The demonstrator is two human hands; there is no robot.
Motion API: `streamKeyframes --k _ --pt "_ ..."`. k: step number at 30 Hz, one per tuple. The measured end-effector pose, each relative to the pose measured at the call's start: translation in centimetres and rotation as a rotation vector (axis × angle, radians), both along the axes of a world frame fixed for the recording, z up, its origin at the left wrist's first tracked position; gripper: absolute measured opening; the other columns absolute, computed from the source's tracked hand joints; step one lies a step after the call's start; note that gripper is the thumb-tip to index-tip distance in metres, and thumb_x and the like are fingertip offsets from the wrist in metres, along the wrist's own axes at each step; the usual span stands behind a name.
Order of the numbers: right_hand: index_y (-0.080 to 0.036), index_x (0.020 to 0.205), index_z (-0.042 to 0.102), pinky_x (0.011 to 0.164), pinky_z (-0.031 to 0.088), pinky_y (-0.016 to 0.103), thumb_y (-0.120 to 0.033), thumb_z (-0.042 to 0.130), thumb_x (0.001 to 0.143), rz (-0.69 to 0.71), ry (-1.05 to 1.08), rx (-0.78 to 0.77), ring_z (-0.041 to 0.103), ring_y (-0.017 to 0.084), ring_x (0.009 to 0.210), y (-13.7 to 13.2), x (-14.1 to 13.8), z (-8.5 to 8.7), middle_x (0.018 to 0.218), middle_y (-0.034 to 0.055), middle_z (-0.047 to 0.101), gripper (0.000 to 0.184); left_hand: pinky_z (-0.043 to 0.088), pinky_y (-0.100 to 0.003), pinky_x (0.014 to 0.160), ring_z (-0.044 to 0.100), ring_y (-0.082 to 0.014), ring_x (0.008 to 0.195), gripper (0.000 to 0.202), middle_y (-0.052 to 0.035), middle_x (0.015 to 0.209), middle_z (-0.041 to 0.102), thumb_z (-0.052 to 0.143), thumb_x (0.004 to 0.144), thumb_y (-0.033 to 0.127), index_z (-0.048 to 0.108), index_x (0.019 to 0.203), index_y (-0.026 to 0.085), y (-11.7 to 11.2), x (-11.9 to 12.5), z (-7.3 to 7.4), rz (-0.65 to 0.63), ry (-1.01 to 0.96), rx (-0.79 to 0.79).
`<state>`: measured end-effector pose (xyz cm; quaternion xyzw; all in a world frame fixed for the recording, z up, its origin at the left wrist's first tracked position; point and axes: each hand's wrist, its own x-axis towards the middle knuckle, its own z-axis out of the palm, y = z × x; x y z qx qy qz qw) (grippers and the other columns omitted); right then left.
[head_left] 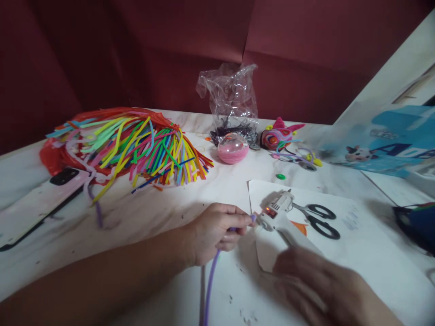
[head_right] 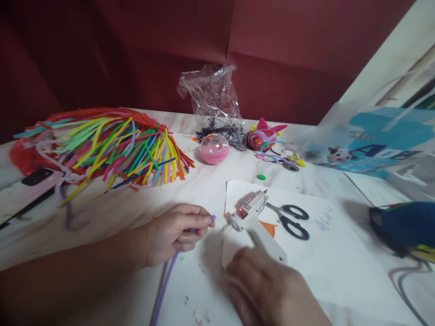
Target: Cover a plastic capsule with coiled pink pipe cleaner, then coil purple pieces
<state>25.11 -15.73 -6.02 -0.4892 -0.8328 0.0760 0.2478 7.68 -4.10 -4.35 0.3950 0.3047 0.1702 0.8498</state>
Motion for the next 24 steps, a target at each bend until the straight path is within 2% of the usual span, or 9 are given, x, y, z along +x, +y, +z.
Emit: streamKeyframes --k 1,3,4,6,9,12,17,21,24 --pt "-0.02 0.085 0.06 0.057 0.053 0.022 -0.023 0.04 0.091 -0.113 0.082 -0.005 0.064 0.015 0.067 1.1 -0.5 0.7 0.079 0.0055 0.066 0.021 0.007 -0.017 0.035 0.02 0.0021 0.031 0.011 0.0053 0.05 0.046 0.058 0.074 0.014 0.054 0.065 0.011 0.0 0.0 0.0 0.006 -0.018 -0.006" --pt "-0.019 0.087 0.061 0.057 0.05 0.024 -0.028 0.05 0.087 -0.268 0.241 -0.038 0.062 0.016 0.067 3.1 -1.2 1.8 0.075 0.0047 0.064 0.014 0.007 -0.017 0.035 0.02 0.0018 0.032 0.011 0.0068 0.049 0.043 0.059 0.074 0.015 0.052 0.066 0.012 0.1 0.1 0.0 0.013 -0.059 -0.01" --pt "-0.019 0.088 0.063 0.058 0.049 0.025 -0.029 0.052 0.086 -0.274 0.318 -0.079 0.061 0.017 0.069 4.0 -1.4 2.3 0.074 0.0047 0.064 0.015 0.008 -0.017 0.035 0.021 0.0017 0.032 0.01 0.0072 0.049 0.042 0.059 0.074 0.014 0.052 0.067 0.012 0.2 0.1 0.1 0.015 -0.075 -0.008" --pt "-0.017 0.073 0.065 0.056 0.046 0.024 -0.031 0.055 0.083 -0.24 0.475 -0.17 0.059 0.016 0.064 5.7 -1.8 3.0 0.068 0.004 0.062 0.02 0.008 -0.016 0.036 0.022 0.0016 0.033 0.008 0.0067 0.052 0.043 0.057 0.074 0.014 0.051 0.069 0.012 0.4 0.2 0.4 0.029 -0.087 0.009" --pt "-0.015 0.071 0.063 0.055 0.044 0.022 -0.03 0.058 0.08 -0.221 0.647 -0.198 0.057 0.014 0.062 7.6 -2.3 3.6 0.066 0.0027 0.062 0.018 0.01 -0.016 0.036 0.024 0.0017 0.035 0.009 0.005 0.056 0.046 0.055 0.075 0.015 0.05 0.068 0.013 1.0 0.1 1.0 0.063 -0.084 0.057" --pt "-0.015 0.071 0.06 0.054 0.042 0.021 -0.027 0.055 0.081 -0.193 0.568 -0.104 0.055 0.013 0.06 8.7 -2.3 3.9 0.066 0.0023 0.06 0.017 0.012 -0.016 0.037 0.027 0.0011 0.035 0.011 0.0045 0.057 0.046 0.056 0.075 0.016 0.05 0.066 0.013 1.8 0.2 1.4 0.064 -0.068 0.087" --pt "-0.015 0.069 0.058 0.055 0.039 0.023 -0.015 0.047 0.081 -0.041 0.189 0.025 0.052 0.013 0.06 9.4 -0.9 4.4 0.066 0.0028 0.058 0.016 0.007 -0.019 0.036 0.025 0.0008 0.032 0.012 0.0038 0.051 0.048 0.057 0.067 0.01 0.05 0.057 0.012 2.9 0.7 1.4 0.022 0.029 0.104" --pt "-0.015 0.07 0.061 0.054 0.038 0.023 -0.013 0.046 0.079 -0.006 0.099 -0.095 0.052 0.013 0.06 9.3 0.0 4.8 0.069 0.0042 0.059 0.018 0.004 -0.02 0.036 0.023 0.001 0.031 0.011 0.0043 0.048 0.047 0.057 0.065 0.01 0.052 0.056 0.011 2.9 1.3 1.2 -0.011 0.064 0.111" --pt "-0.014 0.067 0.063 0.054 0.038 0.024 -0.02 0.053 0.075 -0.06 0.242 -0.257 0.051 0.014 0.059 9.2 0.2 4.8 0.068 0.0049 0.06 0.014 0.003 -0.019 0.036 0.021 0.0013 0.032 0.012 0.0024 0.052 0.049 0.058 0.07 0.018 0.056 0.061 0.01 2.7 1.5 0.9 -0.04 0.046 0.105"
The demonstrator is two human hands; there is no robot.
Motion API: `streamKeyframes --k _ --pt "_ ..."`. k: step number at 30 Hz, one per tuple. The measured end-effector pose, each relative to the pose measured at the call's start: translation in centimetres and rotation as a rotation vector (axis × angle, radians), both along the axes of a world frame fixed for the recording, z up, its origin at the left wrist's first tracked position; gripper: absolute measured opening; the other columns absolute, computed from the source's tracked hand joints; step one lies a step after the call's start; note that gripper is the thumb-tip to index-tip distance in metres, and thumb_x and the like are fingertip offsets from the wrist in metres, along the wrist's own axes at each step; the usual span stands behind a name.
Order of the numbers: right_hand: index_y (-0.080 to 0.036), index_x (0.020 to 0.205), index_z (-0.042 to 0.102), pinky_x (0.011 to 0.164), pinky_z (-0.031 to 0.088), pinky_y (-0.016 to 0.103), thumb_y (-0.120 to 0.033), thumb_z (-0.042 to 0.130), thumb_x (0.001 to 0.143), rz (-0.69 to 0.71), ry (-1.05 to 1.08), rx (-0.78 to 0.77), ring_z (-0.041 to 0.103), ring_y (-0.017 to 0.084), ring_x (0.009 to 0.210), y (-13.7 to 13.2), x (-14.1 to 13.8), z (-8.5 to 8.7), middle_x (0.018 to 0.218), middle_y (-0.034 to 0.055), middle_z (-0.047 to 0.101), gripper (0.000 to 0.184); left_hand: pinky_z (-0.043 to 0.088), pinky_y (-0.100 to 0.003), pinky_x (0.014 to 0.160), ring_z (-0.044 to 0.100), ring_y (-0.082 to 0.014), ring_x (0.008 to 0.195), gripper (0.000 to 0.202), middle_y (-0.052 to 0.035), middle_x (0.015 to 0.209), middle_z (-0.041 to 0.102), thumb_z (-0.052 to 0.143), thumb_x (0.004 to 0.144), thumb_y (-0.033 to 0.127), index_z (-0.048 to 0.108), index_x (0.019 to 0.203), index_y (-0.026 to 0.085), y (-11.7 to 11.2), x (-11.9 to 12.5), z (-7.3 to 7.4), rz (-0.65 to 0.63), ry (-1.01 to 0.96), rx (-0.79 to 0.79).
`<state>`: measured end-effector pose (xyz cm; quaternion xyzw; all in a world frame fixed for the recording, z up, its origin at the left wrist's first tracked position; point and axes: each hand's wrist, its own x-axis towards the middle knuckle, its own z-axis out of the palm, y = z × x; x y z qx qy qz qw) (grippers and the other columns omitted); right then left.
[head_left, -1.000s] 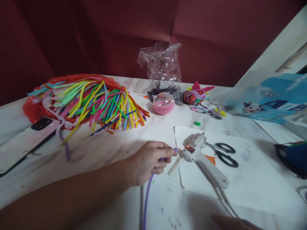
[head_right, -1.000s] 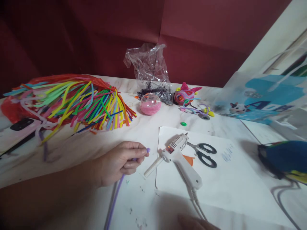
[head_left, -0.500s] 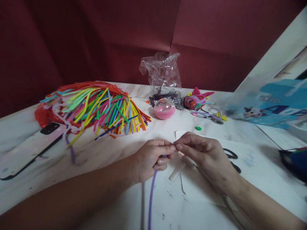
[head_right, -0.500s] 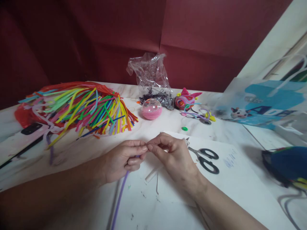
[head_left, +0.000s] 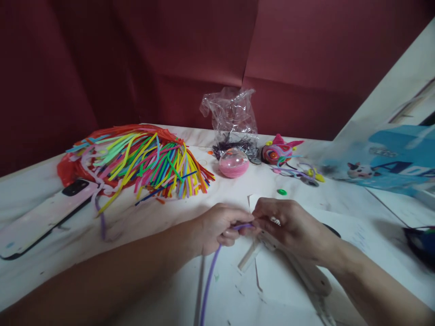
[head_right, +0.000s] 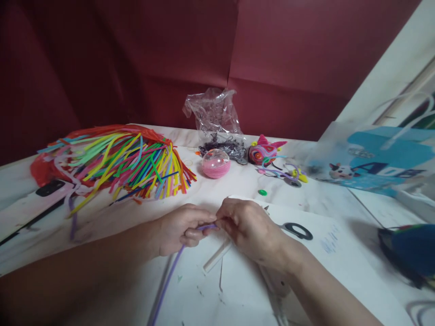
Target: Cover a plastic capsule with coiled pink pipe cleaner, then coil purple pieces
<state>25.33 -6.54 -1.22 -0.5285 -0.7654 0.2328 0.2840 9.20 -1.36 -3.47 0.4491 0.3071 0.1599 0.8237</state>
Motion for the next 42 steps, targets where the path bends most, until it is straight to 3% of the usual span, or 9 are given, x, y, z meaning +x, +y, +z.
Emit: streamKeyframes --k 7,11,17,23,26,30,34,38,42 --pt "-0.013 0.072 0.057 0.042 0.033 0.02 -0.044 0.061 0.072 -0.139 0.377 -0.188 0.043 0.009 0.046 0.4 -0.4 -0.9 0.057 0.0015 0.057 0.032 0.008 -0.017 0.037 0.022 0.0017 0.037 0.015 0.0053 0.058 0.044 0.064 0.069 0.022 0.052 0.068 0.012 0.0 -0.3 -0.3 0.086 -0.099 0.015" --pt "-0.013 0.065 0.056 0.042 0.03 0.02 -0.044 0.074 0.061 -0.203 0.658 -0.266 0.041 0.008 0.045 0.4 -1.0 -1.4 0.052 -0.0002 0.055 0.035 0.009 -0.017 0.038 0.024 0.0017 0.037 0.015 0.0049 0.06 0.045 0.063 0.069 0.021 0.051 0.07 0.013 -0.4 -0.5 0.3 0.079 -0.112 0.0" --pt "-0.015 0.067 0.054 0.043 0.026 0.021 -0.043 0.071 0.067 -0.12 0.735 -0.344 0.036 0.007 0.044 0.1 -0.6 -1.9 0.051 -0.0026 0.049 0.033 0.008 -0.018 0.037 0.021 0.0018 0.034 0.013 0.0055 0.053 0.044 0.059 0.071 0.015 0.049 0.064 0.012 -0.9 -0.7 0.6 0.027 -0.086 0.012" --pt "-0.013 0.067 0.056 0.049 0.03 0.021 -0.033 0.061 0.077 0.12 0.405 -0.477 0.041 0.009 0.053 -0.6 0.4 -0.3 0.058 -0.0003 0.052 0.023 0.005 -0.021 0.038 0.021 0.0016 0.034 0.025 0.0044 0.052 0.047 0.068 0.065 0.029 0.048 0.06 0.013 -0.9 -1.0 0.7 -0.138 0.032 0.033" --pt "-0.013 0.076 0.062 0.053 0.036 0.02 -0.024 0.054 0.082 0.171 0.136 -0.442 0.048 0.011 0.06 -1.1 0.2 0.4 0.069 0.0021 0.06 0.016 0.003 -0.023 0.038 0.02 0.0013 0.034 0.037 0.0056 0.048 0.045 0.074 0.057 0.039 0.047 0.057 0.014 -0.9 -0.9 0.5 -0.205 0.112 0.047" --pt "-0.014 0.077 0.064 0.048 0.035 0.017 -0.013 0.051 0.08 0.222 -0.037 -0.359 0.047 0.008 0.054 -1.3 -0.3 0.2 0.064 -0.0011 0.06 0.013 0.003 -0.024 0.038 0.019 0.001 0.033 0.04 0.0081 0.044 0.039 0.076 0.054 0.043 0.048 0.057 0.014 -0.9 -0.9 -0.3 -0.263 0.165 0.046" --pt "-0.014 0.071 0.061 0.047 0.034 0.018 -0.02 0.053 0.081 0.151 0.002 -0.33 0.043 0.008 0.052 -0.9 0.0 -0.4 0.06 -0.0013 0.055 0.014 0.002 -0.022 0.038 0.017 0.0004 0.033 0.034 0.0101 0.041 0.033 0.077 0.055 0.031 0.047 0.055 0.014 -0.5 -1.0 -0.7 -0.224 0.099 -0.062" --pt "-0.014 0.072 0.058 0.045 0.03 0.018 -0.031 0.059 0.078 -0.007 0.207 -0.287 0.039 0.008 0.051 -0.4 0.2 -1.1 0.059 -0.0025 0.051 0.018 0.004 -0.019 0.037 0.016 0.0003 0.036 0.022 0.0079 0.048 0.037 0.066 0.066 0.02 0.046 0.059 0.014 -0.4 -0.9 -0.6 -0.078 -0.024 -0.096" --pt "-0.014 0.071 0.056 0.044 0.028 0.019 -0.034 0.061 0.078 -0.062 0.389 -0.223 0.038 0.008 0.05 -0.3 -0.1 -1.4 0.059 -0.0026 0.049 0.022 0.007 -0.017 0.038 0.016 -0.0007 0.039 0.018 0.0091 0.051 0.031 0.061 0.07 0.02 0.045 0.063 0.015 -0.6 -0.8 -0.4 0.0 -0.111 -0.103"
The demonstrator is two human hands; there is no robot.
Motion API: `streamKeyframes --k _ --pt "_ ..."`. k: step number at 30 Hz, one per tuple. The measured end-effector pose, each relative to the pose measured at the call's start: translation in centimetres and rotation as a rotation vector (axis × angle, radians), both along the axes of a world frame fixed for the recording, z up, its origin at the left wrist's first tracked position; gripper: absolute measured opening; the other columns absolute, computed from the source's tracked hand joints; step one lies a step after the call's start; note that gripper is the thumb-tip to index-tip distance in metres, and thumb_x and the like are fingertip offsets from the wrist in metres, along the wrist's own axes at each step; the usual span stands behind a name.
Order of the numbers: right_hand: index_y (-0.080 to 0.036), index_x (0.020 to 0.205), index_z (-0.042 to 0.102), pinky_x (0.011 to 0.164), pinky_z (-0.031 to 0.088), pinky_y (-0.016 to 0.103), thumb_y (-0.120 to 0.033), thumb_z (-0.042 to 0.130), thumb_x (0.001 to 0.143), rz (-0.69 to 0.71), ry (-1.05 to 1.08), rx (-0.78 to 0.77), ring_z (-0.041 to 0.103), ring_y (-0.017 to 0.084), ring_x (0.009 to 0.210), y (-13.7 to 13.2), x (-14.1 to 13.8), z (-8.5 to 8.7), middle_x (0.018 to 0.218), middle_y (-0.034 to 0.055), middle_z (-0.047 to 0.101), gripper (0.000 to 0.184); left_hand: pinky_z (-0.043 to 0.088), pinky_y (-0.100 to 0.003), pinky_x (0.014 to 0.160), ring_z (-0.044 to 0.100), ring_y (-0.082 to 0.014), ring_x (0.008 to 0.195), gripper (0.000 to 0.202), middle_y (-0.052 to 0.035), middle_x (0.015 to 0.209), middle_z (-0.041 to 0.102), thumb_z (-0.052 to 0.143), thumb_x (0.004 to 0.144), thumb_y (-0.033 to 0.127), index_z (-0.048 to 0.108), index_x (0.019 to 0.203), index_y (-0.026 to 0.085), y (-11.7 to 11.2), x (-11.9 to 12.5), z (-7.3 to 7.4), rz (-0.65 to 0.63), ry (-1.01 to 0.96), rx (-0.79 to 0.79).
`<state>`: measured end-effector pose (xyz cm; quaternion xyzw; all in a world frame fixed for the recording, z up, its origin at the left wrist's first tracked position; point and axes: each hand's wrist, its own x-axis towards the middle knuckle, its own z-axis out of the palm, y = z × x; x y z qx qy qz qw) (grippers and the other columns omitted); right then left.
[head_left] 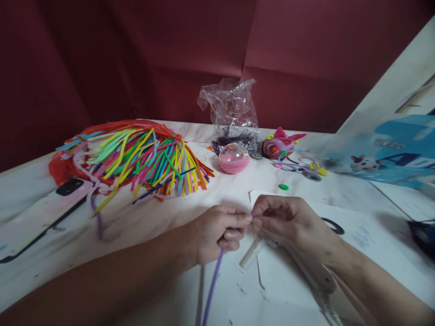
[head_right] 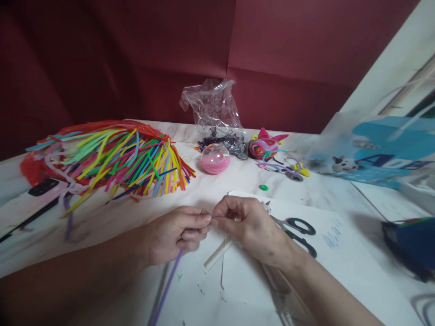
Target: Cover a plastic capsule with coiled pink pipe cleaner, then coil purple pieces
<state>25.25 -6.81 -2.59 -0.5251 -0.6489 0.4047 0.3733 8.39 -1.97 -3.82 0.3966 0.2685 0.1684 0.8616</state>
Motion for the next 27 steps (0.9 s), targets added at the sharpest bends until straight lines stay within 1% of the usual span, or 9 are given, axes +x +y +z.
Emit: streamKeyframes --k 3,6,10,14,16,19,23,25,27 --pt "-0.014 0.071 0.054 0.046 0.031 0.02 -0.032 0.056 0.081 0.017 -0.05 0.047 0.041 0.009 0.054 -0.2 -0.1 0.2 0.061 -0.0011 0.05 0.02 0.006 -0.017 0.037 0.017 -0.0002 0.038 0.017 0.0079 0.054 0.035 0.063 0.07 0.019 0.048 0.065 0.014 0.0 -0.1 0.0 -0.013 0.001 -0.025" --pt "-0.015 0.071 0.054 0.05 0.034 0.021 -0.023 0.05 0.083 0.09 -0.264 0.07 0.044 0.01 0.057 -0.5 -0.1 0.5 0.063 -0.0002 0.053 0.014 0.005 -0.018 0.037 0.016 0.0003 0.037 0.017 0.0072 0.054 0.038 0.064 0.069 0.02 0.05 0.063 0.013 0.1 -0.2 -0.1 -0.09 0.07 -0.02" --pt "-0.016 0.075 0.058 0.052 0.036 0.022 -0.013 0.047 0.079 0.194 -0.56 0.1 0.048 0.012 0.057 -1.1 -0.3 0.9 0.064 0.0004 0.058 0.012 0.003 -0.019 0.036 0.014 -0.0009 0.036 0.024 0.0101 0.042 0.03 0.069 0.062 0.022 0.047 0.057 0.015 0.2 -0.2 -0.3 -0.191 0.205 -0.011" --pt "-0.016 0.072 0.06 0.053 0.036 0.022 -0.009 0.047 0.077 0.254 -0.656 0.138 0.05 0.012 0.056 -1.3 -0.4 0.9 0.065 0.001 0.061 0.016 0.002 -0.02 0.037 0.014 -0.0009 0.035 0.026 0.0102 0.039 0.029 0.072 0.057 0.02 0.047 0.054 0.015 0.1 -0.1 -0.8 -0.21 0.229 -0.02" --pt "-0.016 0.072 0.06 0.053 0.037 0.022 -0.009 0.047 0.076 0.214 -0.601 0.142 0.05 0.012 0.056 -1.0 -0.2 0.7 0.065 0.0007 0.06 0.015 0.002 -0.02 0.037 0.015 -0.0005 0.036 0.024 0.0096 0.042 0.032 0.071 0.059 0.02 0.048 0.056 0.014 0.1 -0.1 -0.9 -0.154 0.185 -0.02" --pt "-0.016 0.073 0.058 0.051 0.036 0.021 -0.018 0.052 0.078 0.072 -0.32 0.091 0.048 0.011 0.056 -0.3 0.0 0.1 0.064 0.0001 0.058 0.008 0.005 -0.019 0.038 0.015 -0.0005 0.038 0.019 0.0091 0.049 0.034 0.066 0.065 0.018 0.048 0.062 0.014 -0.1 0.0 -0.8 -0.032 0.083 -0.014" --pt "-0.014 0.071 0.056 0.048 0.034 0.021 -0.035 0.061 0.077 -0.056 0.056 0.028 0.045 0.01 0.054 0.2 -0.5 -0.5 0.062 0.0002 0.054 0.022 0.007 -0.017 0.038 0.016 -0.0008 0.039 0.011 0.0086 0.055 0.032 0.057 0.072 0.016 0.047 0.067 0.015 -0.4 0.2 -0.3 0.064 -0.003 -0.022" --pt "-0.014 0.071 0.055 0.048 0.033 0.021 -0.036 0.06 0.077 -0.083 0.097 0.03 0.043 0.01 0.053 0.1 -0.8 -0.5 0.06 -0.0007 0.051 0.024 0.008 -0.017 0.038 0.017 -0.0008 0.039 0.01 0.0083 0.056 0.032 0.055 0.074 0.016 0.047 0.068 0.015 -0.4 0.2 -0.3 0.058 -0.003 -0.034" --pt "-0.015 0.071 0.054 0.048 0.032 0.021 -0.033 0.056 0.081 -0.047 0.03 0.048 0.042 0.01 0.053 -0.1 -0.8 -0.4 0.06 -0.0012 0.05 0.021 0.007 -0.017 0.038 0.017 -0.0005 0.038 0.011 0.0079 0.056 0.033 0.056 0.074 0.016 0.047 0.067 0.015 -0.3 0.1 -0.3 0.02 0.021 -0.045"
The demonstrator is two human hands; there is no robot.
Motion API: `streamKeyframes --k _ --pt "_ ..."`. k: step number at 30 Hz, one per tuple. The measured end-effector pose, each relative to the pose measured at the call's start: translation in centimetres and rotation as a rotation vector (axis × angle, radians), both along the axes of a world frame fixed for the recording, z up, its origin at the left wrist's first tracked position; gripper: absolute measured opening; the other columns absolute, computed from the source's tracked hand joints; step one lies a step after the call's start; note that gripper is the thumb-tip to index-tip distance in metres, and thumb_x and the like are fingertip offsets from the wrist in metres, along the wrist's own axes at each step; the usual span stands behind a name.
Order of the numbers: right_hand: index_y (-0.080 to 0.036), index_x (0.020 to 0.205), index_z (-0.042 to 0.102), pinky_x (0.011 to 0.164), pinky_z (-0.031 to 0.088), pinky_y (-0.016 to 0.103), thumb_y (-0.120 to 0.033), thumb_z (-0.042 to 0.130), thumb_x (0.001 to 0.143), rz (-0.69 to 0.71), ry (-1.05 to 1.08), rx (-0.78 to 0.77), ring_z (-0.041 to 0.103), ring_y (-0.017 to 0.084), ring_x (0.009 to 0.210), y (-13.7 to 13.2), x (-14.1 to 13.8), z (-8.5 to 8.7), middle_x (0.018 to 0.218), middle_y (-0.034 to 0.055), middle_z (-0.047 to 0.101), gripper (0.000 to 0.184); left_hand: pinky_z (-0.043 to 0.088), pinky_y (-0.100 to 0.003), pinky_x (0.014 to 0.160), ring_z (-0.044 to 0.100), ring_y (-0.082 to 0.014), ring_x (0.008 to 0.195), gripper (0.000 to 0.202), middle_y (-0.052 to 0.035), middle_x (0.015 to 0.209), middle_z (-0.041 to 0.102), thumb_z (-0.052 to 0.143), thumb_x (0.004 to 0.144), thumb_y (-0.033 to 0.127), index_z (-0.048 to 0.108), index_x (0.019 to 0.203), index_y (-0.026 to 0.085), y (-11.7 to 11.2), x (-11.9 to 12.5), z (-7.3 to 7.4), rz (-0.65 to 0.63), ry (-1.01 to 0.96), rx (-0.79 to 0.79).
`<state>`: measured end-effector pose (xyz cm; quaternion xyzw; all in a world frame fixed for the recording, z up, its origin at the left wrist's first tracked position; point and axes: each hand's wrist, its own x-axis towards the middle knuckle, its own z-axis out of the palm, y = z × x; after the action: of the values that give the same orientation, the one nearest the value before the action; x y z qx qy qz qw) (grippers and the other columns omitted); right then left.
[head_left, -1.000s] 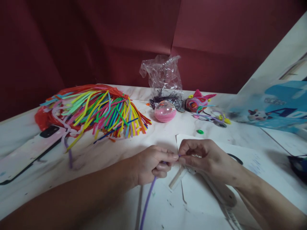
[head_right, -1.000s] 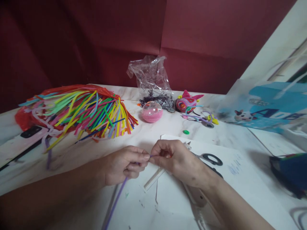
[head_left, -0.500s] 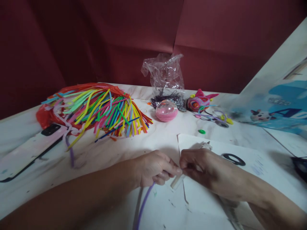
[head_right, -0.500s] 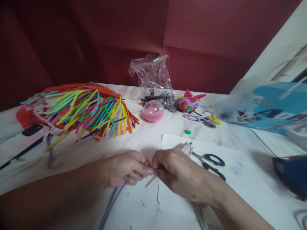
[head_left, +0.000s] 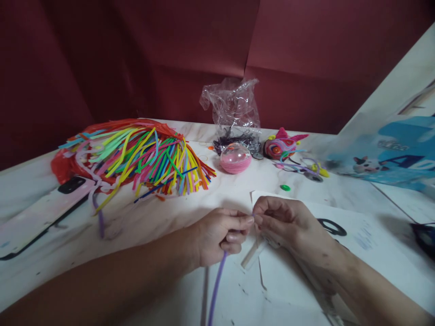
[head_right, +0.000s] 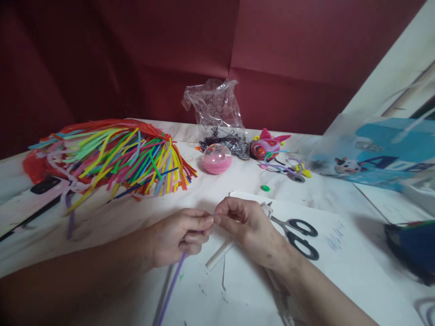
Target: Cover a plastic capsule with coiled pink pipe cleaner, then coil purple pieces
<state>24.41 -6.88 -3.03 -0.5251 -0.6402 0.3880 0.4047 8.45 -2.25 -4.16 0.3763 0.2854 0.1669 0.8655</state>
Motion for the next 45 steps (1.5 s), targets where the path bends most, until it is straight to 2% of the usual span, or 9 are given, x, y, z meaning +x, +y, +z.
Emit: streamKeyframes --k 5,8,12,18,22,29,34,38,45 --pt "-0.016 0.073 0.056 0.052 0.034 0.022 -0.015 0.048 0.08 0.189 -0.465 0.021 0.045 0.012 0.057 -0.5 0.6 0.7 0.064 0.0002 0.055 0.01 0.005 -0.018 0.037 0.018 0.0003 0.036 0.016 0.0066 0.051 0.039 0.062 0.068 0.016 0.048 0.06 0.013 0.5 -0.2 -0.4 -0.154 0.127 -0.012" --pt "-0.015 0.074 0.058 0.051 0.034 0.021 -0.009 0.047 0.078 0.283 -0.662 0.039 0.047 0.011 0.055 -0.8 0.5 0.9 0.064 0.0004 0.058 0.013 0.003 -0.02 0.037 0.016 -0.0001 0.033 0.018 0.0091 0.041 0.032 0.063 0.063 0.013 0.048 0.053 0.013 0.4 -0.1 -0.6 -0.227 0.208 0.001" --pt "-0.016 0.069 0.055 0.053 0.034 0.021 -0.005 0.046 0.079 0.363 -0.782 0.08 0.048 0.011 0.056 -1.2 0.0 0.8 0.065 0.0 0.059 0.018 0.002 -0.021 0.037 0.017 -0.0001 0.03 0.019 0.0094 0.036 0.031 0.061 0.059 0.011 0.046 0.048 0.014 -0.1 0.2 -0.9 -0.232 0.279 0.042" --pt "-0.015 0.073 0.057 0.06 0.037 0.024 -0.004 0.046 0.08 0.385 -0.876 0.09 0.055 0.014 0.065 -1.2 -0.1 0.9 0.073 0.003 0.061 0.017 0.004 -0.021 0.037 0.022 0.0004 0.031 0.017 0.0051 0.046 0.046 0.061 0.062 0.015 0.046 0.052 0.014 -0.6 0.4 -1.0 -0.202 0.254 0.054" --pt "-0.015 0.073 0.058 0.058 0.036 0.023 -0.004 0.047 0.078 0.333 -0.83 0.099 0.054 0.013 0.063 -1.2 -0.1 1.0 0.073 0.0026 0.062 0.017 0.003 -0.021 0.037 0.018 0.0 0.032 0.021 0.0095 0.041 0.035 0.063 0.064 0.02 0.044 0.055 0.015 -0.4 0.3 -0.8 -0.189 0.241 0.056" --pt "-0.017 0.076 0.06 0.055 0.037 0.021 -0.005 0.048 0.074 0.211 -0.668 0.06 0.05 0.012 0.058 -1.0 0.5 0.9 0.064 -0.0009 0.058 0.017 0.005 -0.02 0.037 0.022 0.0008 0.035 0.027 0.0064 0.05 0.044 0.071 0.055 0.027 0.047 0.057 0.014 0.0 0.1 -0.4 -0.163 0.199 0.029" --pt "-0.016 0.081 0.059 0.056 0.039 0.023 -0.017 0.049 0.079 0.224 -0.561 -0.056 0.051 0.013 0.061 -1.0 0.8 0.9 0.07 0.0019 0.06 0.011 0.006 -0.019 0.037 0.023 0.0007 0.034 0.024 0.0061 0.05 0.044 0.069 0.056 0.024 0.047 0.058 0.014 0.0 0.1 -0.3 -0.154 0.186 0.01" --pt "-0.015 0.08 0.059 0.054 0.039 0.023 -0.028 0.052 0.081 0.222 -0.432 -0.128 0.049 0.013 0.061 -0.6 0.9 0.9 0.07 0.0026 0.06 0.016 0.006 -0.019 0.036 0.023 0.001 0.033 0.024 0.0068 0.049 0.043 0.07 0.056 0.022 0.047 0.058 0.014 -0.1 0.1 -0.4 -0.141 0.148 0.002" --pt "-0.014 0.076 0.057 0.051 0.035 0.021 -0.031 0.054 0.079 0.139 -0.235 -0.136 0.046 0.011 0.058 -0.1 1.2 0.6 0.069 0.0024 0.06 0.017 0.008 -0.019 0.037 0.026 0.0018 0.035 0.025 0.0061 0.055 0.046 0.07 0.06 0.026 0.049 0.063 0.014 0.0 0.0 -0.5 -0.076 0.053 0.016"
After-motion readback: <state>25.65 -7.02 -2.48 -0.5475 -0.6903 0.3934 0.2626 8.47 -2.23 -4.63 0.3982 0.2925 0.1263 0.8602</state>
